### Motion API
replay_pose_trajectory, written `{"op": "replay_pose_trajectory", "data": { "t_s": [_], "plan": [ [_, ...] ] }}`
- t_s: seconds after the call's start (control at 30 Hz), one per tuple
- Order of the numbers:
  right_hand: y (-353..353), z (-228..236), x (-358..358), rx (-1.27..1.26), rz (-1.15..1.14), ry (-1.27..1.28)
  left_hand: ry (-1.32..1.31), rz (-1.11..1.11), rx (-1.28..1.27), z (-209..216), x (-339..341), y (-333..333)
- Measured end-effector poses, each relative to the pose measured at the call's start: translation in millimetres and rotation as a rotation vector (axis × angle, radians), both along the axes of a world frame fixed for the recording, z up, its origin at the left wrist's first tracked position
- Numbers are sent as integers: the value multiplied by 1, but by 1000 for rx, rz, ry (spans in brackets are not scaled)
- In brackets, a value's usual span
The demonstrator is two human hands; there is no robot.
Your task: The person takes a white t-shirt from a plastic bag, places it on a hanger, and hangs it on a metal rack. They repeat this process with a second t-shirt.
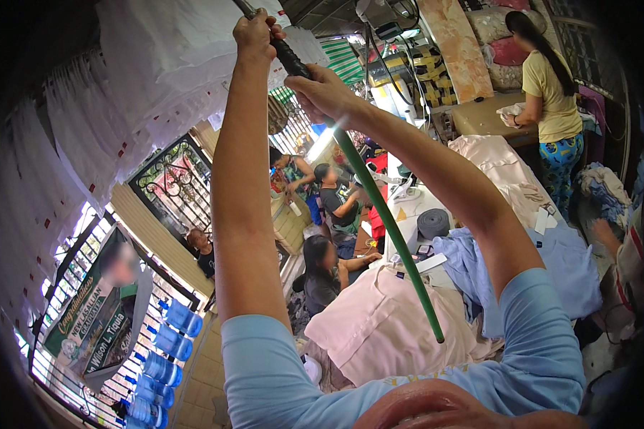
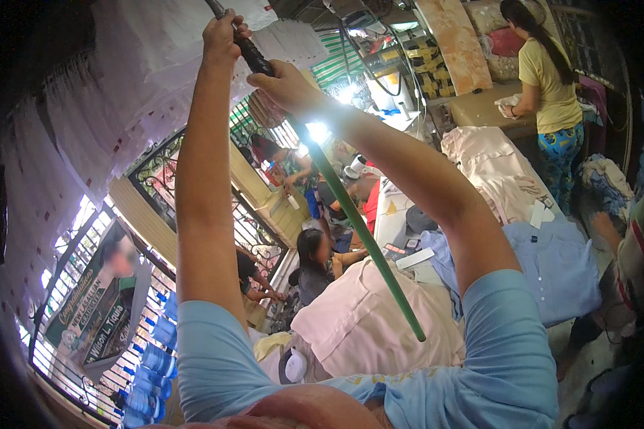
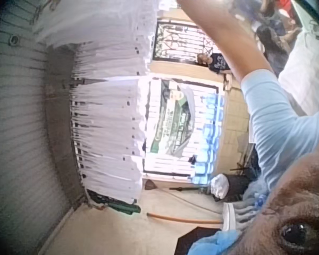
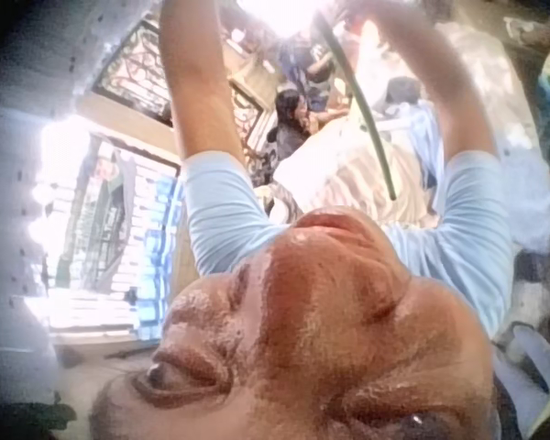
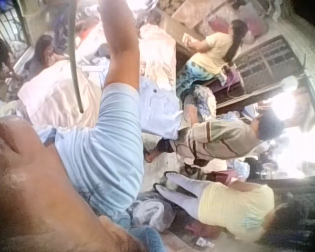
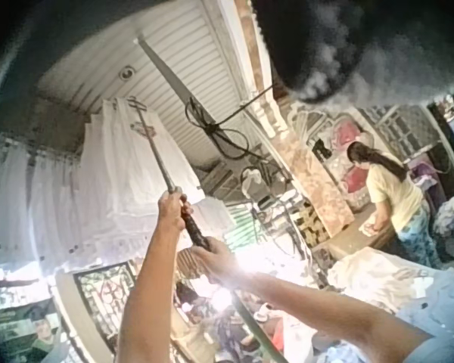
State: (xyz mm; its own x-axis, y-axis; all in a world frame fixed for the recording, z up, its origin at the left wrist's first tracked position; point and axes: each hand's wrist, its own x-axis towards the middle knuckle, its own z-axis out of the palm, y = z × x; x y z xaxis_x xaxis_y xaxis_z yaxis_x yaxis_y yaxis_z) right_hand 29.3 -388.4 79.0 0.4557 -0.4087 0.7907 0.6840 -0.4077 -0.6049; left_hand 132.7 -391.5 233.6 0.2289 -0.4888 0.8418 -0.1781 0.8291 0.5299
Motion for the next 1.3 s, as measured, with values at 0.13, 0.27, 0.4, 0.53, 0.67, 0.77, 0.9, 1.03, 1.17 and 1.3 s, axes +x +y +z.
{"op": "replay_pose_trajectory", "data": {
  "t_s": [0.13, 0.27, 0.4, 0.53, 0.67, 0.77, 0.9, 1.03, 1.17, 1.3],
  "plan": [
    [4, 16, 5, -22, 51, -26, -68, -73, 7, 40, 49, -29],
    [-4, 26, 5, -10, 10, -21, -45, -44, 9, 45, 37, -39],
    [0, 36, 8, -11, 33, -21, -86, -31, -27, 58, 48, -33],
    [-4, 39, 10, -46, 45, -14, -124, -49, -37, 61, 51, -32],
    [-8, 27, 9, -60, 44, -17, -117, -20, -37, 46, 46, -34],
    [-9, 20, 4, -87, 15, -9, -117, -14, -57, 38, 39, -32],
    [-5, 0, 7, -1, 4, 30, -71, 5, -60, 10, 36, -26],
    [-10, -20, 7, -41, -30, -22, -61, -59, -62, -16, 24, -21],
    [-4, -40, 2, 15, 8, 4, -64, -97, -38, -45, 6, 1],
    [18, -44, -2, 49, 23, 37, -82, -70, -62, -48, 21, 4]
  ]
}}
